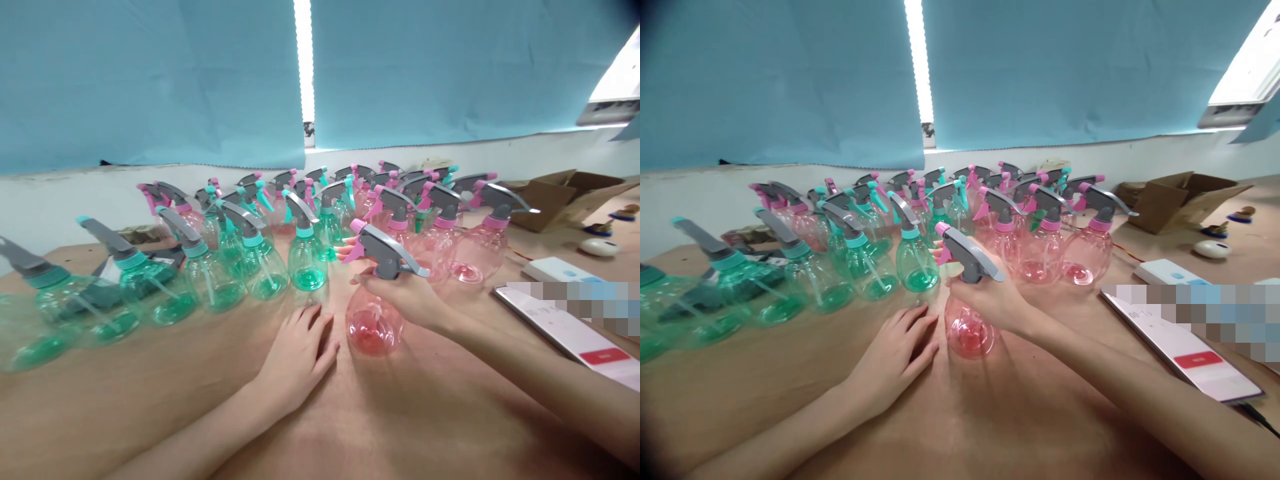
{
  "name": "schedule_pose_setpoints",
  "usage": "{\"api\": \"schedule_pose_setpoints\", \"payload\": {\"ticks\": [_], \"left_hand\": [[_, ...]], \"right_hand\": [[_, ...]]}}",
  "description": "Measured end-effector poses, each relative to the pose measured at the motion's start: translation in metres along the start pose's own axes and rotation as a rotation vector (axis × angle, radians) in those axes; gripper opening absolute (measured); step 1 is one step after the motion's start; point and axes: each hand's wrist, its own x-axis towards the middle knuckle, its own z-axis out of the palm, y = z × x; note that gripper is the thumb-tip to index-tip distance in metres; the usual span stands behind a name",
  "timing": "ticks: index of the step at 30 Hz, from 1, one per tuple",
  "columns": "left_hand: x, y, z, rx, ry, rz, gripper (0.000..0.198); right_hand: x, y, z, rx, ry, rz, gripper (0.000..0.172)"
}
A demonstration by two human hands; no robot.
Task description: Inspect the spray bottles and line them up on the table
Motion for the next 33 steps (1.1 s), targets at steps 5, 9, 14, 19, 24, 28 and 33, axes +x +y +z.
{"api": "schedule_pose_setpoints", "payload": {"ticks": [5, 9, 14, 19, 24, 28, 33], "left_hand": [[0.0008, 0.0006, -0.0002, 0.007, -0.008, -0.005, 0.029], [0.0009, 0.0007, -0.0003, 0.003, 0.0, -0.003, 0.029], [0.001, 0.0003, -0.0004, 0.004, 0.002, 0.0, 0.029], [0.0015, 0.001, -0.0003, 0.016, -0.027, -0.005, 0.03], [0.0013, 0.0014, -0.0012, 0.008, -0.017, -0.012, 0.03], [0.0008, 0.002, -0.002, 0.017, -0.03, -0.01, 0.03], [0.0005, 0.0021, -0.0015, 0.025, -0.036, -0.01, 0.031]], "right_hand": [[0.0008, -0.0009, 0.0002, 0.033, -0.005, 0.006, 0.06], [0.0018, -0.0038, -0.0001, 0.061, -0.022, 0.022, 0.053], [0.0021, -0.0042, -0.0003, 0.071, -0.015, 0.017, 0.046], [0.0012, -0.0025, 0.0001, 0.041, -0.005, 0.007, 0.059], [0.0, -0.0017, 0.0003, 0.031, -0.003, 0.008, 0.065], [0.0004, -0.002, 0.0004, 0.025, -0.002, 0.006, 0.064], [0.0012, -0.0027, 0.0003, 0.026, -0.012, -0.012, 0.063]]}}
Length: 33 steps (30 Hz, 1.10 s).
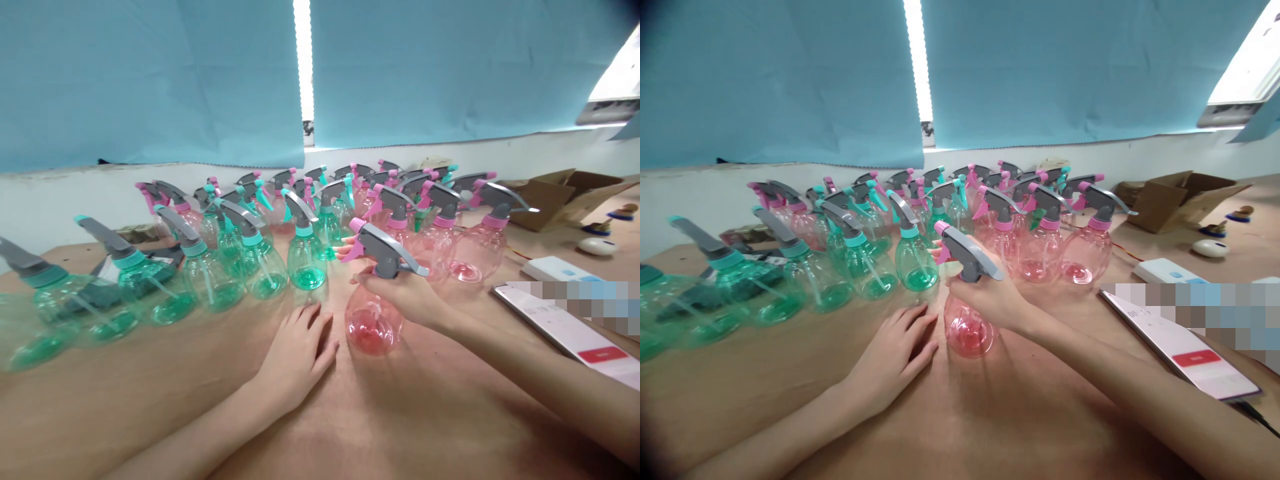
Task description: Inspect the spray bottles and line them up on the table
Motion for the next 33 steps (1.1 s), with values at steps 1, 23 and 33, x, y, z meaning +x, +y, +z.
{"api": "schedule_pose_setpoints", "payload": {"ticks": [1, 23, 33], "left_hand": [[0.0, 0.0, 0.0, 0.0, 0.002, 0.001, 0.031], [0.002, -0.001, 0.001, -0.008, 0.004, 0.005, 0.03], [0.001, -0.001, 0.001, 0.001, 0.004, 0.004, 0.033]], "right_hand": [[0.0, 0.0, 0.0, -0.002, -0.001, 0.001, 0.062], [0.001, -0.005, -0.006, 0.089, 0.003, 0.047, 0.018], [0.001, -0.013, -0.008, 0.107, 0.014, 0.059, 0.011]]}}
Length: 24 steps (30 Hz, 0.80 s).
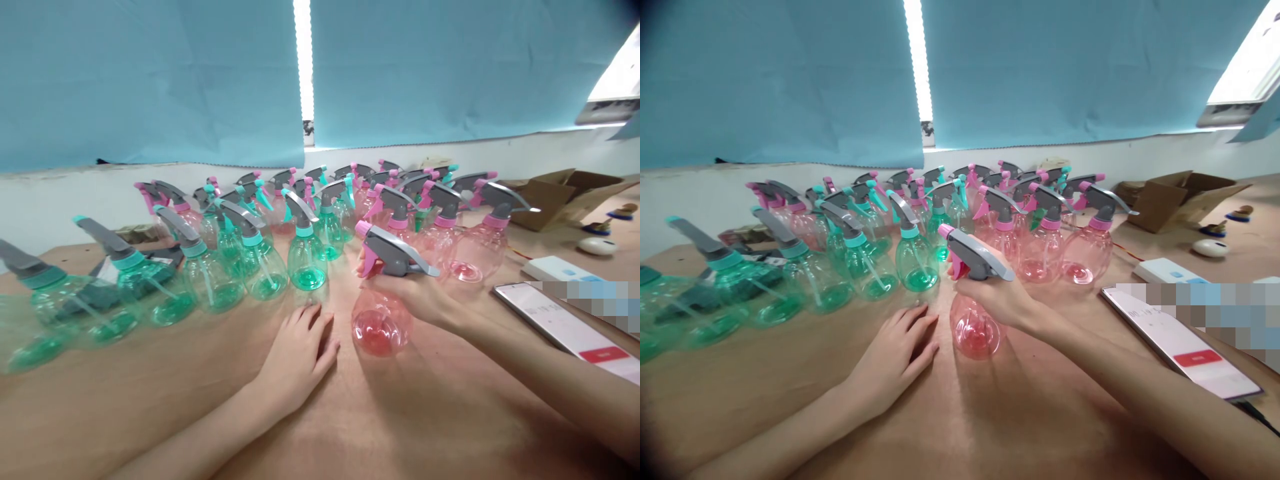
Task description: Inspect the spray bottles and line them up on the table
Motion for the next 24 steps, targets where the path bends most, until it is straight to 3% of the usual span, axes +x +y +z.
{"api": "schedule_pose_setpoints", "payload": {"ticks": [7, 24], "left_hand": [[0.0, -0.001, 0.001, 0.007, 0.013, 0.013, 0.031], [0.0, 0.0, 0.0, -0.003, 0.019, 0.012, 0.03]], "right_hand": [[0.002, 0.013, -0.001, -0.095, -0.038, -0.016, 0.048], [0.002, 0.012, 0.001, -0.051, -0.019, -0.042, 0.054]]}}
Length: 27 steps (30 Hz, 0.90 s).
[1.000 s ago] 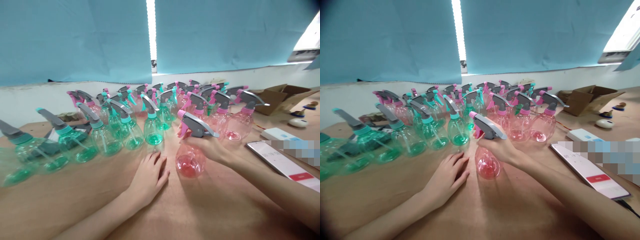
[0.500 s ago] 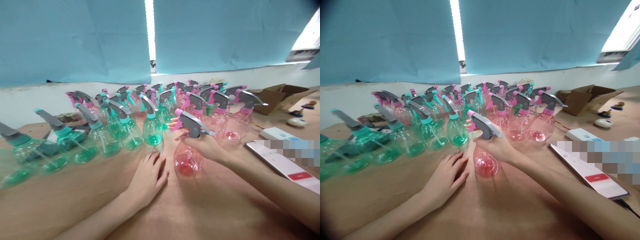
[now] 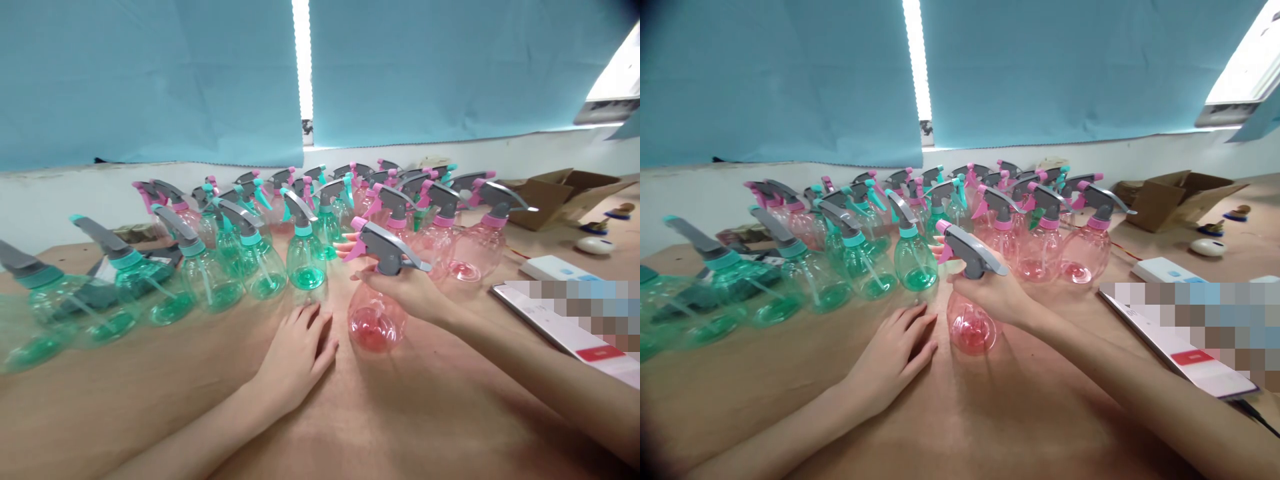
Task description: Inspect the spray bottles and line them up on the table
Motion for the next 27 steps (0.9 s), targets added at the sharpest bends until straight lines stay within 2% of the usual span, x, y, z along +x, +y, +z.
{"api": "schedule_pose_setpoints", "payload": {"ticks": [5, 15, 27], "left_hand": [[-0.0004, -0.0012, 0.0008, 0.003, 0.001, -0.002, 0.03], [0.0001, 0.0008, -0.0003, 0.01, -0.012, -0.006, 0.031], [-0.0001, 0.0003, -0.0009, -0.019, 0.012, -0.003, 0.028]], "right_hand": [[0.0007, -0.0008, 0.0005, 0.066, -0.033, -0.026, 0.06], [-0.0009, 0.0016, -0.001, 0.051, -0.047, -0.033, 0.065], [0.0, -0.001, 0.0015, 0.063, -0.023, -0.011, 0.053]]}}
